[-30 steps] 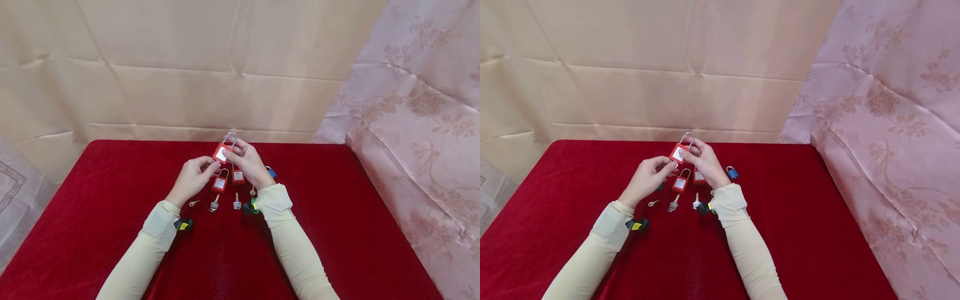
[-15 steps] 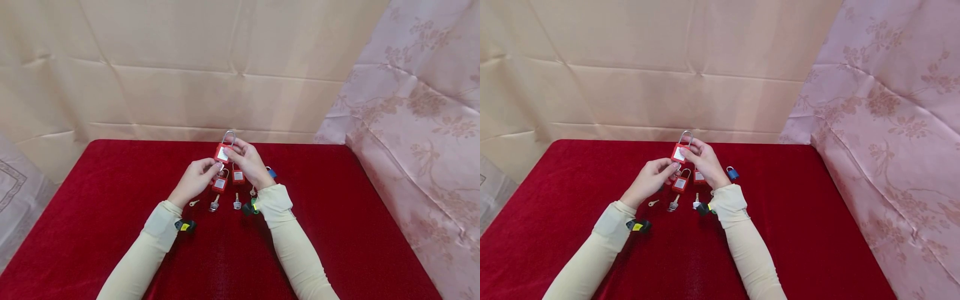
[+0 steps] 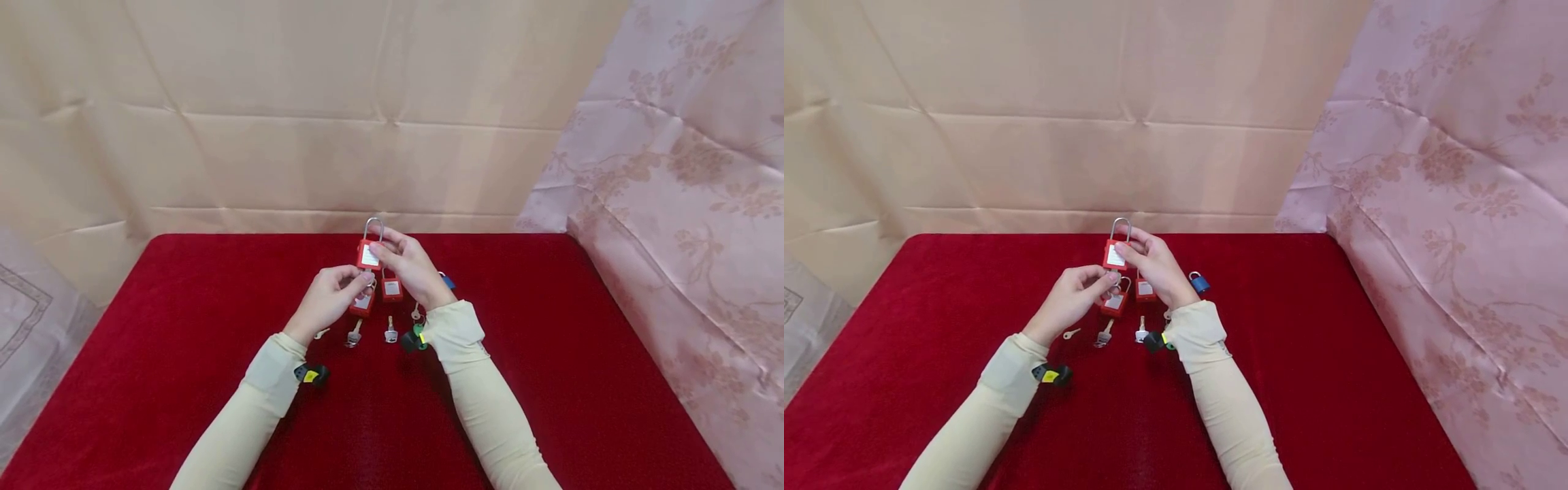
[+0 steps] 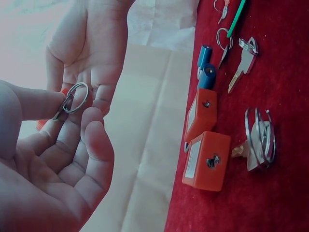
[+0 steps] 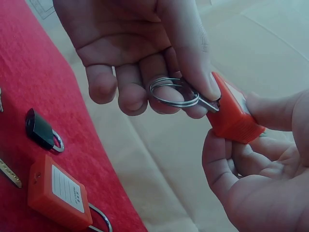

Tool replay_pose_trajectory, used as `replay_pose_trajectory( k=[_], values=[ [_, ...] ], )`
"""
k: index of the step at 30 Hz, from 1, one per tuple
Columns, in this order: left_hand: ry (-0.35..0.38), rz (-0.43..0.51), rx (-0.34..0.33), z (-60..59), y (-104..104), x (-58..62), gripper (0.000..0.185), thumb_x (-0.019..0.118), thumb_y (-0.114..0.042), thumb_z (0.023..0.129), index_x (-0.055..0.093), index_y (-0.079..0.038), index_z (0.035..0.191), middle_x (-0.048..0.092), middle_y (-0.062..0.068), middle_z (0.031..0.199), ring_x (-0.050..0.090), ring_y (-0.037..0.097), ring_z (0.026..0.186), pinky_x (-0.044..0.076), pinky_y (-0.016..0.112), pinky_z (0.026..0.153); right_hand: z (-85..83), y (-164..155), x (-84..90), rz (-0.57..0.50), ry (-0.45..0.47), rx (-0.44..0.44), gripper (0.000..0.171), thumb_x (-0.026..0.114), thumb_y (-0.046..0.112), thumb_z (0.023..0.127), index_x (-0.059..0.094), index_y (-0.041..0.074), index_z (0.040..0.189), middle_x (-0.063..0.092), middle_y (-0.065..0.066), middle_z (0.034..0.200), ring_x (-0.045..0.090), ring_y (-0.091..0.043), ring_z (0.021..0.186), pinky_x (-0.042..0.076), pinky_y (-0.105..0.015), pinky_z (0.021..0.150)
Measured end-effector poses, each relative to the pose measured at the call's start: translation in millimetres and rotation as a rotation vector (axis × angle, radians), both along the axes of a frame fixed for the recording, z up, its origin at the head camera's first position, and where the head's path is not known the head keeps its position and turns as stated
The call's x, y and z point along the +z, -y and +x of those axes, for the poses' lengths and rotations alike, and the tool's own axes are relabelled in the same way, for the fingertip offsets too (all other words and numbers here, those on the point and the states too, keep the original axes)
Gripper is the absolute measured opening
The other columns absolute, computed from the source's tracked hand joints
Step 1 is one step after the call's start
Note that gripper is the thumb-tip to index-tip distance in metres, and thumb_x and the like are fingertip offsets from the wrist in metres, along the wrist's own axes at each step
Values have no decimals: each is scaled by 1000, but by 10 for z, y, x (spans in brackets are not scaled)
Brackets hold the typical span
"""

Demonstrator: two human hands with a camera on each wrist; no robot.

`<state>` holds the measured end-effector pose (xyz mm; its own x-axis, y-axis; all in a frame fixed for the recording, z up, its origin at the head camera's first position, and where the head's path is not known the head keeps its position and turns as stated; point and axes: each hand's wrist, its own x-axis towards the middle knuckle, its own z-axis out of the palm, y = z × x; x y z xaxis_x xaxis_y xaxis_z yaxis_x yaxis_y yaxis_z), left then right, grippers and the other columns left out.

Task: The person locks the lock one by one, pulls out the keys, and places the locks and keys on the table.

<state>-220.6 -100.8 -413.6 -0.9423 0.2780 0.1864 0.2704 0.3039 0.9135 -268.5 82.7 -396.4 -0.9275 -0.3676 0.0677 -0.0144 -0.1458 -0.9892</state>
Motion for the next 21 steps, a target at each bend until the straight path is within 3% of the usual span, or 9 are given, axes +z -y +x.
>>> replay_pose_trajectory(
  k=[3,7,15,21],
  values=[
    [53,38,-3,19,31,-23,23,64,-25,101,73,-4,97,73,6,84,66,23,78,50,29,67,10,36,9,-4,24,19,50,59,7,102,47,5,150,69,-12,112,66,-14,96,53,-29,90],
    [112,91,-13,42,50,-30,24,65,-25,101,73,-3,97,73,7,86,66,28,82,54,39,70,19,72,-1,-47,49,18,50,57,5,103,45,3,151,69,-10,111,66,-14,96,53,-26,89],
    [72,80,26,72,48,12,24,66,-22,100,74,-1,95,73,7,81,65,31,76,53,32,63,26,157,-14,-145,77,-55,51,56,5,103,43,1,152,68,-7,112,66,-11,97,52,-23,88],
    [123,31,-60,103,-38,53,22,67,-19,99,75,0,102,74,6,85,68,40,85,58,50,78,-38,-47,51,-337,50,-149,49,51,2,105,39,-4,152,62,-9,124,63,-13,106,51,-26,91]
  ],
)
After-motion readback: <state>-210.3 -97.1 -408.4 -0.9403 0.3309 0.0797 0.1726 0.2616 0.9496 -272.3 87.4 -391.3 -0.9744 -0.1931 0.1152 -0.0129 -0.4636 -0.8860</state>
